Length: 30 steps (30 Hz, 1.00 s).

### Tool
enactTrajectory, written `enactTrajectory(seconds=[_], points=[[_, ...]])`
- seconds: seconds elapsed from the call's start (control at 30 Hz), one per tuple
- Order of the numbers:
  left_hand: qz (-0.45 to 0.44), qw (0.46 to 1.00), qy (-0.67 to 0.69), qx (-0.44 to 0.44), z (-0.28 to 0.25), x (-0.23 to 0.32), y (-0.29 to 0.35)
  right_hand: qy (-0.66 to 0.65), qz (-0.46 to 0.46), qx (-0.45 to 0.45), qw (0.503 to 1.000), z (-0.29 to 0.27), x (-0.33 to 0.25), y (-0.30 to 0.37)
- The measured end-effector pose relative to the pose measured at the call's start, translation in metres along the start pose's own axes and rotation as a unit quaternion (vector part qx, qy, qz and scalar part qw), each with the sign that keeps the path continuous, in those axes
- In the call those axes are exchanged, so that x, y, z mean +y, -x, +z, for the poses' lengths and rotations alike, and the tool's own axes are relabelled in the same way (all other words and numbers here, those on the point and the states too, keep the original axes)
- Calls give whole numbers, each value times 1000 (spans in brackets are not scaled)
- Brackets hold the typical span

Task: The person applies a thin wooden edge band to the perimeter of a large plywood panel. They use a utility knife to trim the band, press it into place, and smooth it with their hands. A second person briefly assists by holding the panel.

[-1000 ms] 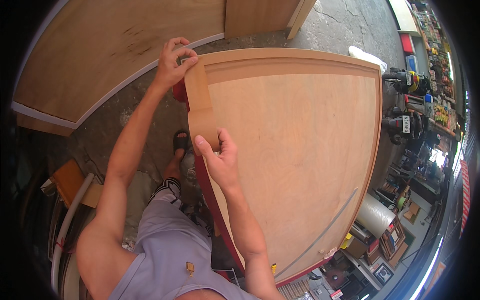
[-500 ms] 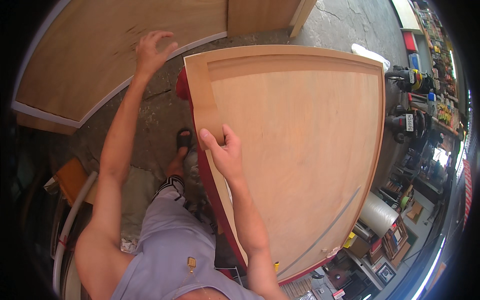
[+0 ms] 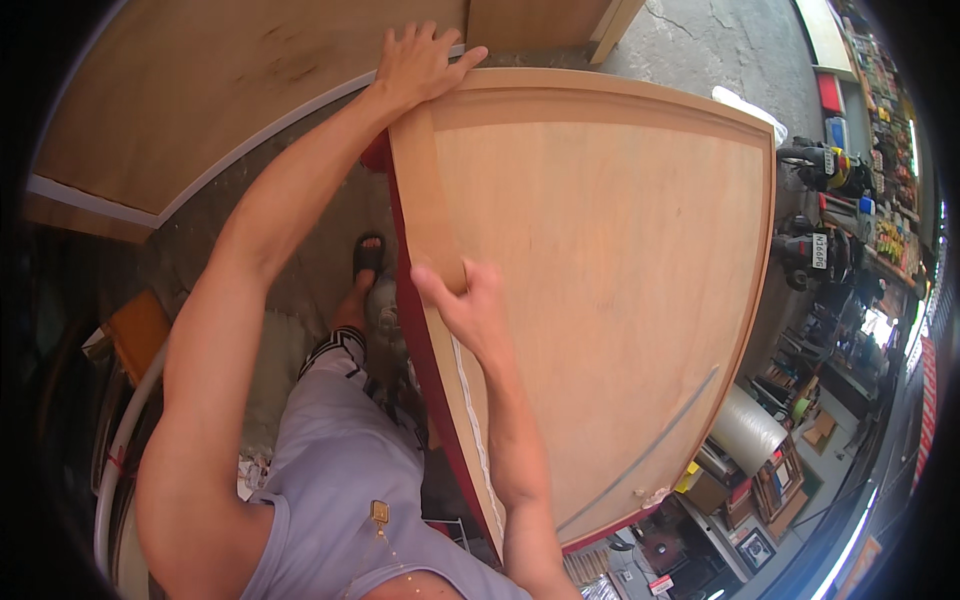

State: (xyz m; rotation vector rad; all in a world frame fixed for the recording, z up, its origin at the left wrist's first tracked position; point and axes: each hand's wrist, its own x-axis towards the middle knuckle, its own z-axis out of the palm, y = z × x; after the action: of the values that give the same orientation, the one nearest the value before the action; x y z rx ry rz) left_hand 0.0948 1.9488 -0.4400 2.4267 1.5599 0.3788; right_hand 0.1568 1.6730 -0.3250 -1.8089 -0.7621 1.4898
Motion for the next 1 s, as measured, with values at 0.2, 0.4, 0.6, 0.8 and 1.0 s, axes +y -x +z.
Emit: enactTrajectory(seconds=[0.2, 0.4, 0.6, 0.8, 1.0], points=[[-20, 995, 90, -24, -9, 4, 0, 162, -144, -33, 976, -27, 44, 39], [-13, 996, 80, -35, -18, 7, 4, 48, 76, -78, 993, -37, 51, 86], [-5, 999, 41, 8, -16, 5, 4, 105, 87, -92, 986, -49, 79, 123], [-13, 998, 67, -5, -11, 5, 1, 130, -1, -1, 992, -51, 110, 160], [0, 996, 91, -9, -12, 1, 0, 83, 104, -109, 985, -48, 87, 157]])
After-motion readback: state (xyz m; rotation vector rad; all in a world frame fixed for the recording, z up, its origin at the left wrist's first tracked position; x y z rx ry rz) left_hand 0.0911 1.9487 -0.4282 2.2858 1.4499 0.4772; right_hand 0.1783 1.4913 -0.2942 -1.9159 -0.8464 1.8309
